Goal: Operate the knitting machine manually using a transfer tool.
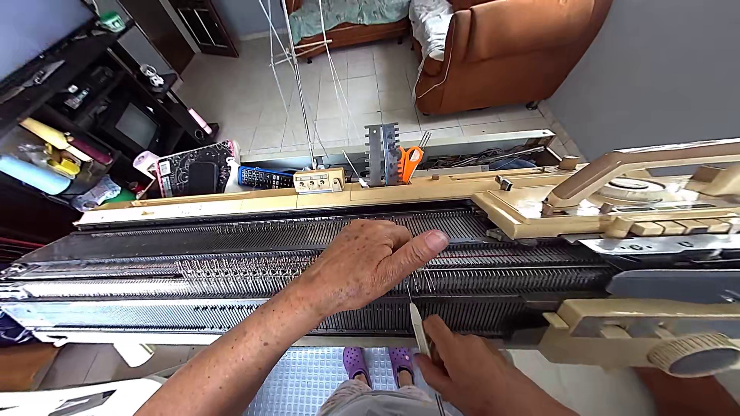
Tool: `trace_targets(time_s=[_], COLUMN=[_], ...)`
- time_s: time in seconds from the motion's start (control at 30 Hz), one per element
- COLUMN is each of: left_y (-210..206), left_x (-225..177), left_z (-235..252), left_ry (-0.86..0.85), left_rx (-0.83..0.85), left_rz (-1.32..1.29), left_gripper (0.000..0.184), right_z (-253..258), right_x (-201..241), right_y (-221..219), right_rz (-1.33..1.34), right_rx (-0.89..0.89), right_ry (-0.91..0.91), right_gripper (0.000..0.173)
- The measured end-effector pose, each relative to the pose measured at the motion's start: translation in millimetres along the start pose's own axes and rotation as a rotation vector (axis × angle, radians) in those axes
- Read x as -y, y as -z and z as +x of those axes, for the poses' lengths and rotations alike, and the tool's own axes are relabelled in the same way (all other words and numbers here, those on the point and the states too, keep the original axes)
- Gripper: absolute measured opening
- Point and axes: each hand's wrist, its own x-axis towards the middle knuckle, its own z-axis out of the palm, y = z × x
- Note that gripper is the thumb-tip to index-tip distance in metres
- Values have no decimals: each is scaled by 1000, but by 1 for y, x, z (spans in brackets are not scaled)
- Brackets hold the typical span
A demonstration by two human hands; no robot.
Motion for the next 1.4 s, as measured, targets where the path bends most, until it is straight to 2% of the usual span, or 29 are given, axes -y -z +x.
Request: trace_targets(time_s=[0.1, 0.17, 0.23, 0.47, 0.53, 0.67, 1.03, 1.17, 1.23, 1.33, 1.4], left_y=[-1, 1, 1, 1, 2, 2, 3, 3, 3, 3, 3], left_x=[4, 6, 6, 8, 8, 9, 7, 7, 6, 6, 7], left_z=[0, 0, 0, 0, 0, 0, -1, -3, -4, -4, -4], left_ry=[-25, -22, -12, -28, -24, -25, -3, -8, -5, -5, -9], left_rx=[-10, -3, -1, 11, 19, 9, 26, 22, 16, 20, 14], left_rz=[-44, -71, -84, -69, -73, -76, -95, -102, -101, -103, -105], left_gripper=[73, 76, 77, 77, 78, 76, 76, 74, 74, 75, 74], right_z=[5, 10, 14, 3, 4, 11, 1, 0, 2, 10, 13], right_x=[-10, -18, -22, -10, -12, -21, -13, -8, -10, -17, -20], right_y=[-21, -33, -37, -22, -26, -36, -29, -26, -29, -37, -41], right_rz=[-338, -418, -430, -403, -411, -403, -320, -310, -343, -398, -340], right_rx=[-281, -504, -605, -338, -373, -573, -450, -345, -387, -541, -583], right_ry=[124, 208, 226, 156, 170, 233, 209, 181, 199, 231, 242], right_gripper=[20, 17, 16, 18, 17, 17, 17, 19, 18, 17, 18])
